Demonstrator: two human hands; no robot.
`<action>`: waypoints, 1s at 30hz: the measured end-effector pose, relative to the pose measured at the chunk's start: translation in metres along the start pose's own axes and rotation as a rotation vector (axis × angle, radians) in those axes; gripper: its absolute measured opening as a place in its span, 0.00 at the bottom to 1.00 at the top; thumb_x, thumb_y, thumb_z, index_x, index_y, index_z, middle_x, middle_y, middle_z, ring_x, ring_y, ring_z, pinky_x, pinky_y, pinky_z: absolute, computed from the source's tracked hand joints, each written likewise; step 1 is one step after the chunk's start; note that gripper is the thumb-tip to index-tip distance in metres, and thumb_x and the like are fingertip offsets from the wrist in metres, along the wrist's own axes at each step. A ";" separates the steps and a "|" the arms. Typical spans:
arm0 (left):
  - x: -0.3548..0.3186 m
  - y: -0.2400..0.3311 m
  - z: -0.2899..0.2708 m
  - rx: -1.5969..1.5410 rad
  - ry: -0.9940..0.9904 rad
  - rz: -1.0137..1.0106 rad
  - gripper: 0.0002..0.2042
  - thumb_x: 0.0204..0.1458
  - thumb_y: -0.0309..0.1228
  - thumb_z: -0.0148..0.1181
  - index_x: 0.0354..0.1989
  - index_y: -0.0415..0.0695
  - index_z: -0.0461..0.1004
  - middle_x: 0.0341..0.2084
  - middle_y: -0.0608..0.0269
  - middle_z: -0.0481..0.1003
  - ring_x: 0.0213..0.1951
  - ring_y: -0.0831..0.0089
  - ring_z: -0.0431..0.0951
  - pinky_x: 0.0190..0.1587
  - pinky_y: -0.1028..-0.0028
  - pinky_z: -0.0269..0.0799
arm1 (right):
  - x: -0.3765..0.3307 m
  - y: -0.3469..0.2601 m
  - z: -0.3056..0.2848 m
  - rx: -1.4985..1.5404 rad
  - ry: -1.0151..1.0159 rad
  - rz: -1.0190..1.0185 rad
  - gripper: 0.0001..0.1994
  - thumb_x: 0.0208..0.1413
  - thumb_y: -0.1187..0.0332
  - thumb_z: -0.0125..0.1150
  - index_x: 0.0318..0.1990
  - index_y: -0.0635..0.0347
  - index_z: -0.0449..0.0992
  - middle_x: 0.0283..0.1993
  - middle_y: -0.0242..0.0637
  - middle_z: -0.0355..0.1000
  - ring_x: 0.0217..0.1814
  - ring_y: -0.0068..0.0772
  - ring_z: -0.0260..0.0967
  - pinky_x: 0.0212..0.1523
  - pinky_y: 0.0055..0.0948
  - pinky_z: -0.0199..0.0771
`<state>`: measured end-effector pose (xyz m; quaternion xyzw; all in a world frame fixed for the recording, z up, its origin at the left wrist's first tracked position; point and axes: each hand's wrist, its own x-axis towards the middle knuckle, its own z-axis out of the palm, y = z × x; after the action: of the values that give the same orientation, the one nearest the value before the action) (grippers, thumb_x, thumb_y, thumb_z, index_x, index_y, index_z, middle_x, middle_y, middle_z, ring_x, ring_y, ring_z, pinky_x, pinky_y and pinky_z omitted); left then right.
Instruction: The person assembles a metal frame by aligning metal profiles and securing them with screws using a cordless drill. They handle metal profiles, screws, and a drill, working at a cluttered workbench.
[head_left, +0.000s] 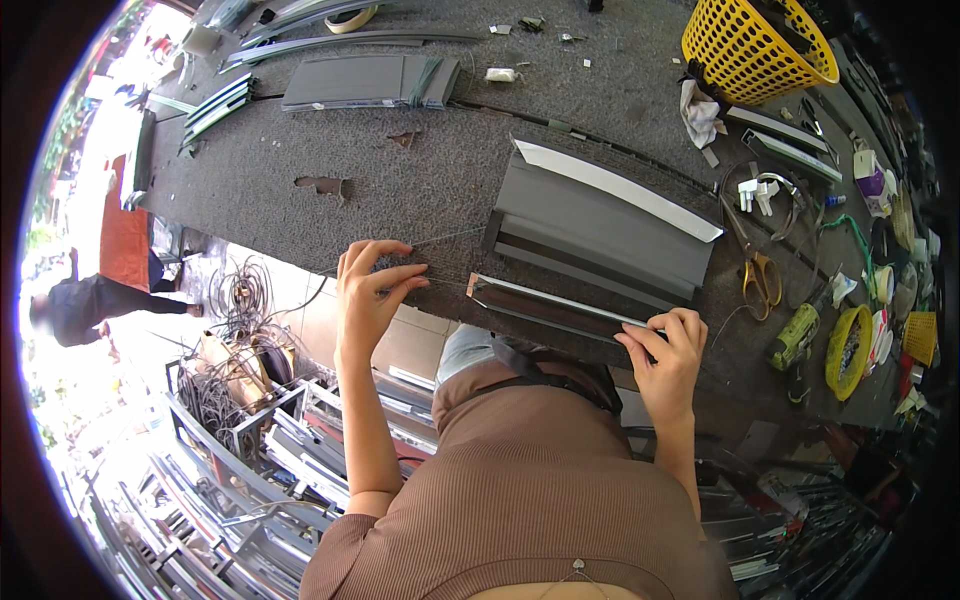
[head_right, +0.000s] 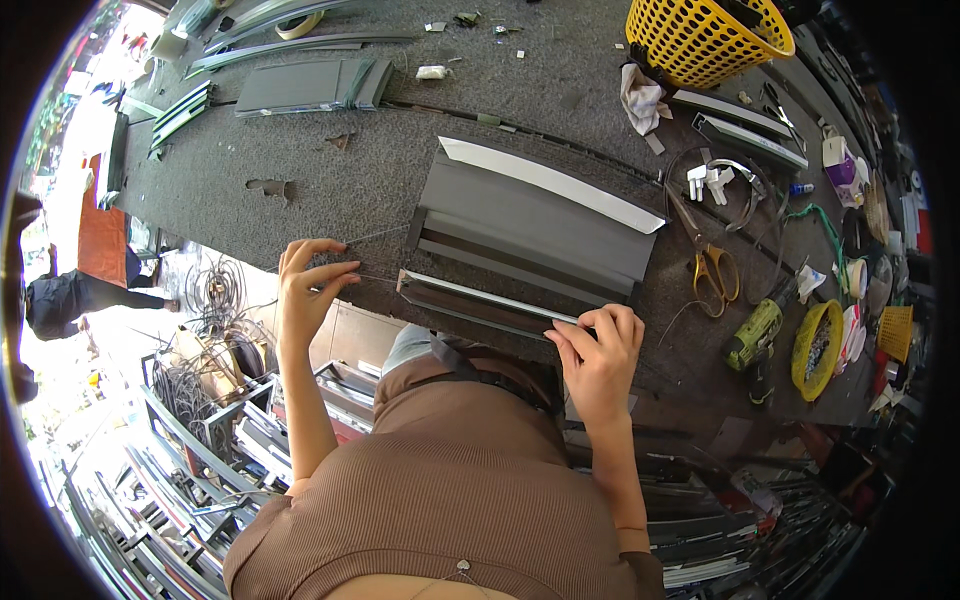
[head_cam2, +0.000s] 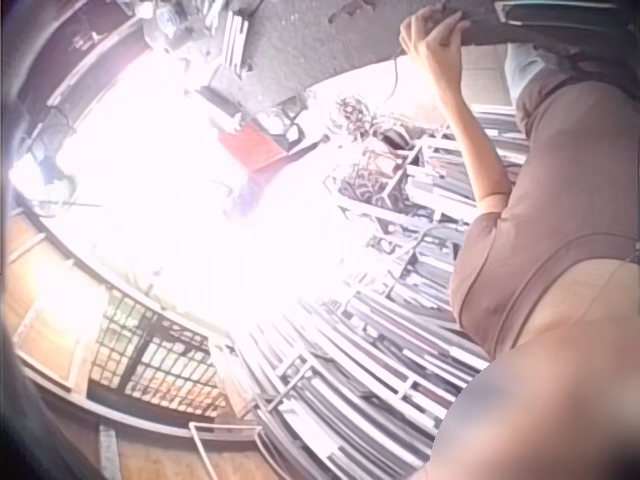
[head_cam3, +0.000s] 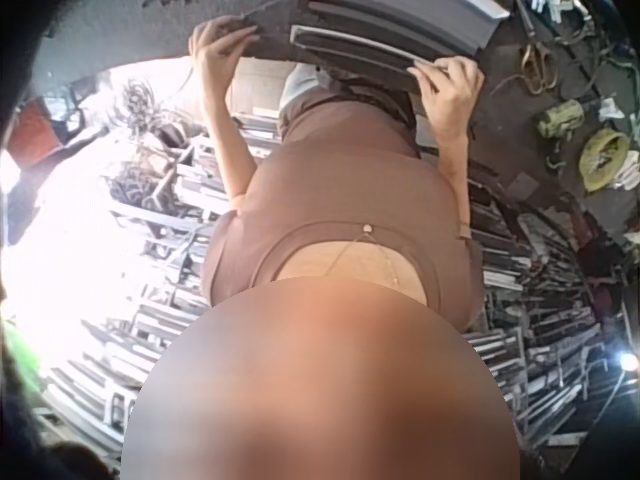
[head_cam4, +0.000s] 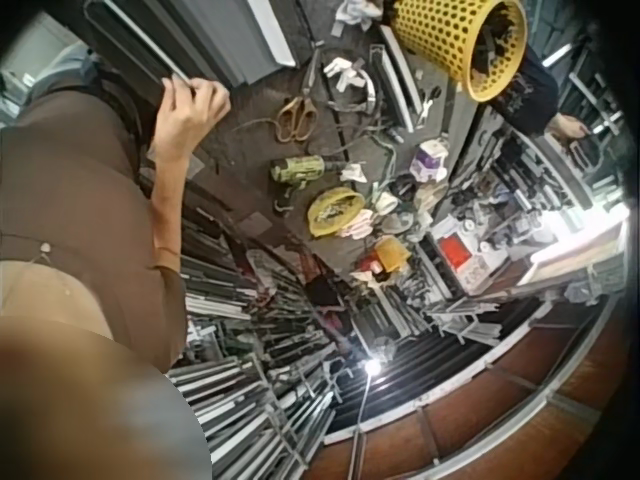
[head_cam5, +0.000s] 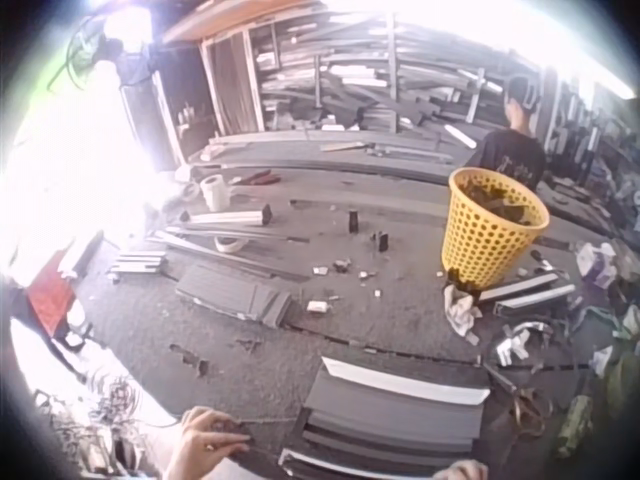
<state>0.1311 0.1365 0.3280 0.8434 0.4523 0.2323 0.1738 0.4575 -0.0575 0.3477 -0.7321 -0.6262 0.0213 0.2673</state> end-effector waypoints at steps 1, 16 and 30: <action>0.000 -0.001 0.000 -0.005 -0.002 -0.002 0.11 0.38 0.34 0.75 0.34 0.50 0.89 0.41 0.69 0.80 0.48 0.65 0.74 0.54 0.62 0.67 | 0.000 0.000 -0.001 -0.003 -0.011 0.009 0.08 0.41 0.69 0.79 0.31 0.55 0.86 0.33 0.29 0.71 0.46 0.37 0.67 0.53 0.42 0.64; 0.000 -0.006 0.005 -0.062 -0.012 -0.072 0.11 0.34 0.35 0.78 0.30 0.52 0.89 0.42 0.70 0.80 0.50 0.65 0.73 0.56 0.61 0.68 | 0.009 0.001 -0.008 0.025 -0.100 0.017 0.07 0.42 0.71 0.77 0.30 0.58 0.84 0.32 0.30 0.70 0.45 0.37 0.68 0.54 0.42 0.63; 0.021 0.037 0.027 -0.075 -0.152 0.105 0.24 0.27 0.38 0.81 0.41 0.54 0.88 0.49 0.68 0.76 0.57 0.58 0.69 0.63 0.55 0.58 | 0.010 -0.003 0.002 0.134 -0.120 0.019 0.25 0.41 0.71 0.79 0.51 0.56 0.78 0.45 0.34 0.78 0.50 0.39 0.74 0.56 0.40 0.66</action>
<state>0.1813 0.1329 0.3289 0.8741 0.3838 0.1932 0.2267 0.4562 -0.0471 0.3506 -0.7158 -0.6313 0.1096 0.2776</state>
